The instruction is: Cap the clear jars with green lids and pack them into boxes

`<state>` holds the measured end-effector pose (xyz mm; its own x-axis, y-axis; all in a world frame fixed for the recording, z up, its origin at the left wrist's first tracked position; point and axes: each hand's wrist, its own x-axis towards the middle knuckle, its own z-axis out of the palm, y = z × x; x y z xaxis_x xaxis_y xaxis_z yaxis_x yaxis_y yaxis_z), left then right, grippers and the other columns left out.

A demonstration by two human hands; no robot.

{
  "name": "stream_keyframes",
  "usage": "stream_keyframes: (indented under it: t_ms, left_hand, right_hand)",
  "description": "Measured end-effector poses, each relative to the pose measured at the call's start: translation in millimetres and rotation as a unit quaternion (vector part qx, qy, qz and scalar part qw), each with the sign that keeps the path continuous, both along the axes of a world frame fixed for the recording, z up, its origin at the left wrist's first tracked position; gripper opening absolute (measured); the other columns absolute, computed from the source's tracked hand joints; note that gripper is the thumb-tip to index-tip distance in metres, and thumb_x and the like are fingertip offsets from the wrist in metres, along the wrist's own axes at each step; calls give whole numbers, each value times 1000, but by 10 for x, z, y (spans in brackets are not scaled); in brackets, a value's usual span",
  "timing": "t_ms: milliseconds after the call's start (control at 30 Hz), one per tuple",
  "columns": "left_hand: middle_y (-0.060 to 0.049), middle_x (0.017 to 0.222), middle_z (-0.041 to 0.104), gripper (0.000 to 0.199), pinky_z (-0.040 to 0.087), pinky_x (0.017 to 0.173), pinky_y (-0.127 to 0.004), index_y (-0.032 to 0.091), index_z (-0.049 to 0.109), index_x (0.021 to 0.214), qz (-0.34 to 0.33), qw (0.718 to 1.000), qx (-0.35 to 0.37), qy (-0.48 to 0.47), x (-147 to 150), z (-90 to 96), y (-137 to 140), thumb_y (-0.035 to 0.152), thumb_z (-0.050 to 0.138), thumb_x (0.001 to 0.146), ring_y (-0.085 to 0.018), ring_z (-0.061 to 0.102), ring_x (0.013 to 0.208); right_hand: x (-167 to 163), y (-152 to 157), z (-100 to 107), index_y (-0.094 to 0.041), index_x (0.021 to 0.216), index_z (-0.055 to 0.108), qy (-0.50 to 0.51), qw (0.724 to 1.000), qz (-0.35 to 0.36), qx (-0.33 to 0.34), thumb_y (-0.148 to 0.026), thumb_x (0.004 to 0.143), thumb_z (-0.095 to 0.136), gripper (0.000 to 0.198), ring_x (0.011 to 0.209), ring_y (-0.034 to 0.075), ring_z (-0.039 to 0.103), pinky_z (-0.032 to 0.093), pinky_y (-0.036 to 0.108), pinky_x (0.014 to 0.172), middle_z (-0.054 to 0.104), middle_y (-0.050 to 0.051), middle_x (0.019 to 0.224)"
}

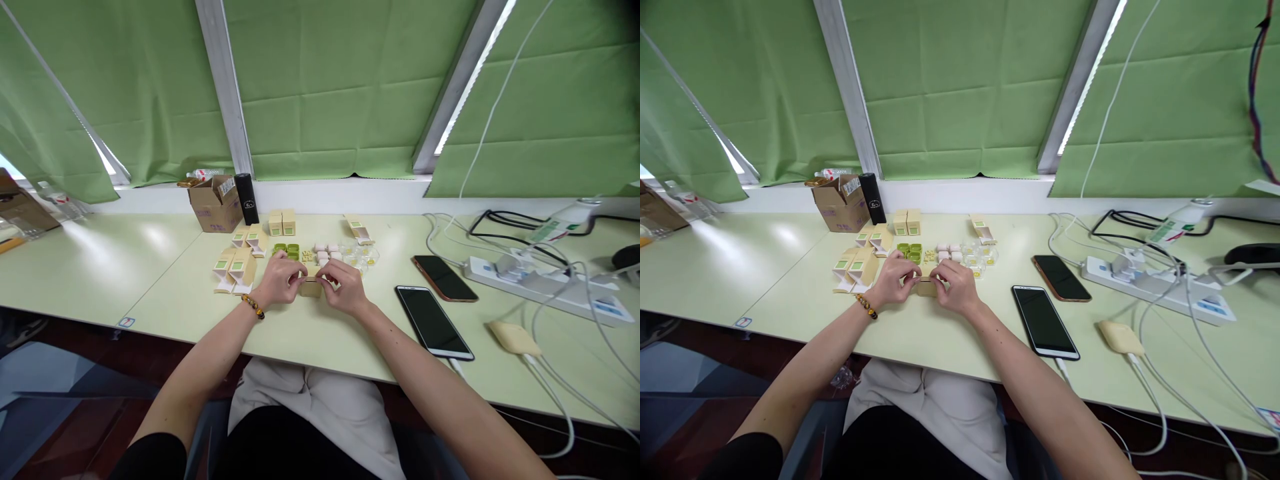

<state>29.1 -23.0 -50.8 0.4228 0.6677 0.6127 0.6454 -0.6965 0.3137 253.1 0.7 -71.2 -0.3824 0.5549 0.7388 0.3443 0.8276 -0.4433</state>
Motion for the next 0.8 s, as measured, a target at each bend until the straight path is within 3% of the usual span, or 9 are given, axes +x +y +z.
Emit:
stream_keyframes:
  t_ms: [233,533,633,733,800]
  left_hand:
    - [0,59,59,6,40,85,-46,25,68,84,-10,1000,-9,6,2,14,-13,29,64,85,-19,48,57]
    - [0,53,56,25,41,85,-47,25,66,69,-17,1000,-20,15,25,4,-18,38,64,89,-18,48,55]
    - [0,57,60,21,41,81,-44,24,73,80,21,1000,-3,-16,37,-11,2,35,61,93,-18,49,54]
    - [2,54,58,25,41,78,-41,22,78,105,100,993,-3,-61,42,-33,39,31,56,98,-17,48,52]
    - [4,50,54,26,40,79,-40,22,78,108,127,990,-18,-58,45,-47,61,29,55,99,-17,46,50]
  right_hand:
    - [20,-10,25,-26,78,67,-5,1000,21,12,-29,90,62,13,63,19,53,40,34,59,63,4,72]
    - [48,29,22,-25,71,62,-32,998,55,1,-27,86,61,16,54,16,45,33,31,56,50,-2,59]
    - [87,30,54,-25,85,64,-41,998,48,-6,-25,83,62,2,56,16,46,35,31,58,51,-3,63]
    - [141,28,110,-25,107,60,-71,996,42,-46,-24,80,65,28,57,15,47,37,30,60,51,-6,68]
    - [169,37,139,-25,116,56,-112,991,35,-70,-22,77,66,40,57,16,48,34,29,60,53,-7,69]
